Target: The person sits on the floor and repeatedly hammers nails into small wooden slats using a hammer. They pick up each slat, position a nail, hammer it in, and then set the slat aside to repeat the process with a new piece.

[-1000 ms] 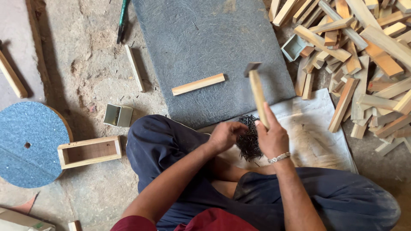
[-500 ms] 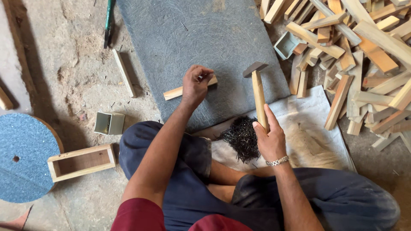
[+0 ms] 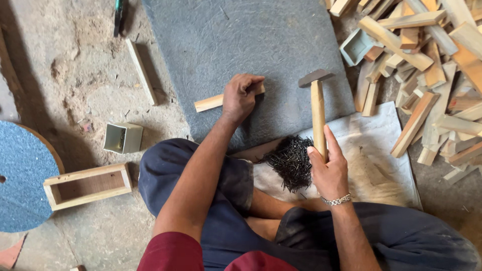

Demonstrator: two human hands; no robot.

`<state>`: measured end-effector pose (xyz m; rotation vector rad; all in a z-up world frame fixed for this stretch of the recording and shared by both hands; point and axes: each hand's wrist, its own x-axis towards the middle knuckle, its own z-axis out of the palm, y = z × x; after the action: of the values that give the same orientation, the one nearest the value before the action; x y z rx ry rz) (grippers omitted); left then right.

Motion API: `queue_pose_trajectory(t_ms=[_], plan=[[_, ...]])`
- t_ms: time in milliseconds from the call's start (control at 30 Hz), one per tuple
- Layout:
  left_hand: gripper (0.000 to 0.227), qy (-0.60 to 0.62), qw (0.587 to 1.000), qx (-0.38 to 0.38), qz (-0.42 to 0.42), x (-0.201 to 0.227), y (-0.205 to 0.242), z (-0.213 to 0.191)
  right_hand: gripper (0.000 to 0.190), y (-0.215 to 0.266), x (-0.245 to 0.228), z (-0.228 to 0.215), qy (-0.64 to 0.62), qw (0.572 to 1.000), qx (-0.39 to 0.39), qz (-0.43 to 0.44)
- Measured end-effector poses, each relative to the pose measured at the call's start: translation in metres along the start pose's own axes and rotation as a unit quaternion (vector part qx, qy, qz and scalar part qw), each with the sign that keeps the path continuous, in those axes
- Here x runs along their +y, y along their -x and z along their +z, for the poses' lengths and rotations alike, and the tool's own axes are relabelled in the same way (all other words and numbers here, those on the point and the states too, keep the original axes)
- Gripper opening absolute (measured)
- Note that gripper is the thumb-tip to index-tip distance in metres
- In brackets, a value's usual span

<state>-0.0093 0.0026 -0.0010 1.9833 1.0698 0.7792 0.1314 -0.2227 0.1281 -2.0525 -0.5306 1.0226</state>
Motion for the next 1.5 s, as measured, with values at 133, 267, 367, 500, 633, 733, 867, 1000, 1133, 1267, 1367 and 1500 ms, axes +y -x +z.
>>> queue_pose_trajectory(t_ms=[133,267,367,500,633,733,867,1000,1133,1267,1367,1500], plan=[[0.013,-0.024,0.999,-0.027,-0.014,0.001,-0.002,0.0,0.07,-0.002,0.006,0.001,-0.018,1.0,-0.006,0.005],[0.017,-0.032,0.999,-0.032,-0.02,0.004,-0.002,0.0,0.07,-0.003,0.011,0.001,-0.005,1.0,0.0,0.001],[0.015,-0.021,0.999,-0.004,0.025,0.005,0.003,-0.002,0.067,-0.001,0.009,0.0,0.083,0.991,0.02,-0.102],[0.023,-0.003,0.996,0.006,0.084,0.004,0.003,-0.007,0.063,0.008,-0.008,-0.001,0.183,0.978,0.012,-0.101],[0.029,0.003,0.999,-0.001,0.051,0.003,0.007,-0.005,0.06,0.022,-0.022,0.002,0.202,0.96,-0.001,-0.192],[0.048,0.019,1.0,-0.015,-0.001,0.004,0.007,-0.003,0.059,0.023,-0.03,0.011,0.213,0.939,-0.001,-0.269],[0.073,0.0,1.0,-0.017,-0.024,0.004,0.009,-0.005,0.059,0.017,-0.038,0.025,0.269,0.919,-0.014,-0.29],[0.077,0.043,0.999,-0.008,-0.025,0.004,0.009,-0.005,0.054,0.02,-0.042,0.016,0.208,0.928,0.006,-0.309],[0.08,0.055,0.998,-0.002,-0.021,0.006,0.01,-0.007,0.052,0.032,-0.039,0.007,0.165,0.89,0.059,-0.422],[0.083,0.057,0.998,-0.004,-0.024,0.008,0.007,-0.008,0.051,0.027,-0.035,0.03,0.219,0.902,0.039,-0.37],[0.085,0.074,0.996,-0.015,-0.037,0.008,0.007,-0.008,0.051,0.019,-0.033,0.028,0.25,0.916,0.017,-0.314],[0.084,0.095,0.994,-0.022,-0.055,0.009,0.015,-0.01,0.051,0.028,-0.031,0.013,0.211,0.89,0.053,-0.401]])
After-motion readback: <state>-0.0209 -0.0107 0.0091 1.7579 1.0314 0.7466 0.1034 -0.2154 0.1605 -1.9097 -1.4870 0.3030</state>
